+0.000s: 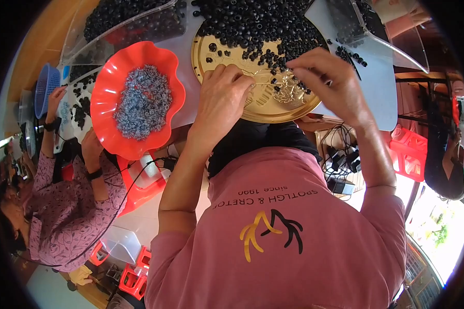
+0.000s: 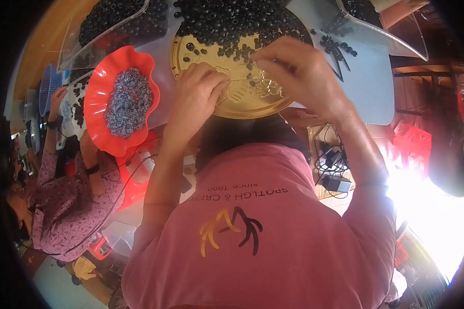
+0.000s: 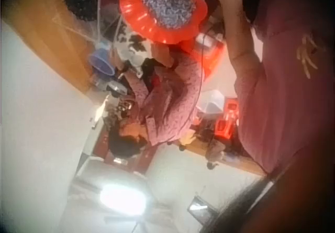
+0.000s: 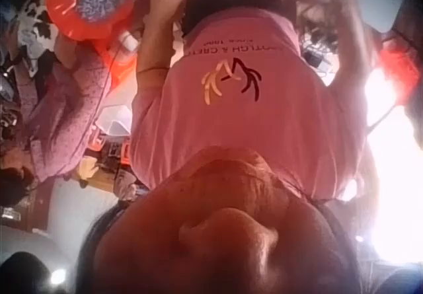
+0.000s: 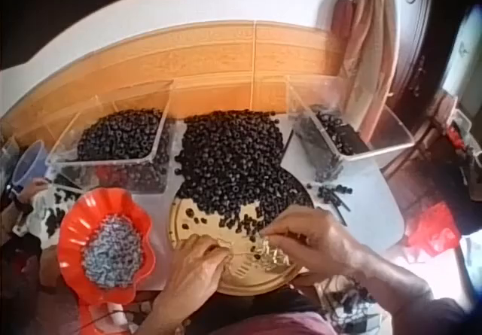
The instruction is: The person assembles small plastic beads by hand, inserting metal inserts into them.
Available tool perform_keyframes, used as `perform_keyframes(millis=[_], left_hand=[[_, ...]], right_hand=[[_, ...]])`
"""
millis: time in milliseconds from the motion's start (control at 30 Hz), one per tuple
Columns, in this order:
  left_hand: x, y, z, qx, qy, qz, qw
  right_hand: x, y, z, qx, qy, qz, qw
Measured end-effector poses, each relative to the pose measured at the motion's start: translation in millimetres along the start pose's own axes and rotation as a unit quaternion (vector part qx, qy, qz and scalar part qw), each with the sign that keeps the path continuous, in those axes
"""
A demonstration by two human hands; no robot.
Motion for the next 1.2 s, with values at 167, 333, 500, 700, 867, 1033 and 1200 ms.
perform_keyframes(millis=[167, 333, 500, 700, 867, 1033, 1200], left_hand=[[1.1, 1.8, 2.8, -0.063, -0.059, -0.016, 0.996], [-14.0, 5.9, -9.2, -0.152, -0.311, -0.096, 0.933], [-17.8, 4.8, -11.0, -0.205, -0.279, -0.055, 0.937], [-23.8, 6.2, -17.8, -0.182, -0.266, -0.026, 0.946], [-23.3, 4.6, -19.8, -0.187, -0.218, -0.023, 0.958], [-24.0, 5.1, -23.2, -0.186, -0.167, 0.002, 0.968], [-23.5, 2.3, -22.1, -0.195, -0.199, -0.025, 0.960]], right_hand=[[-12.6, -15.4, 42.3, 0.057, 0.165, 0.194, 0.965], [0.6, -10.1, 63.3, 0.083, 0.370, 0.221, 0.898], [6.9, -9.1, 67.7, 0.049, 0.383, 0.200, 0.901], [1.3, -7.3, 71.1, 0.036, 0.407, 0.212, 0.888], [6.4, -6.4, 72.4, 0.037, 0.407, 0.219, 0.886], [2.7, -4.1, 72.2, 0.061, 0.393, 0.224, 0.890], [-0.2, -6.7, 72.7, 0.061, 0.416, 0.225, 0.879]])
Point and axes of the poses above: each hand's wrist, its own y-axis towards the middle knuckle, its own z-axis out of the palm, x = y × z, the point moved 1 cm from there along y, towards the middle knuckle, and after that the axes turned 8 degrees about z, right-handed, at the moved point
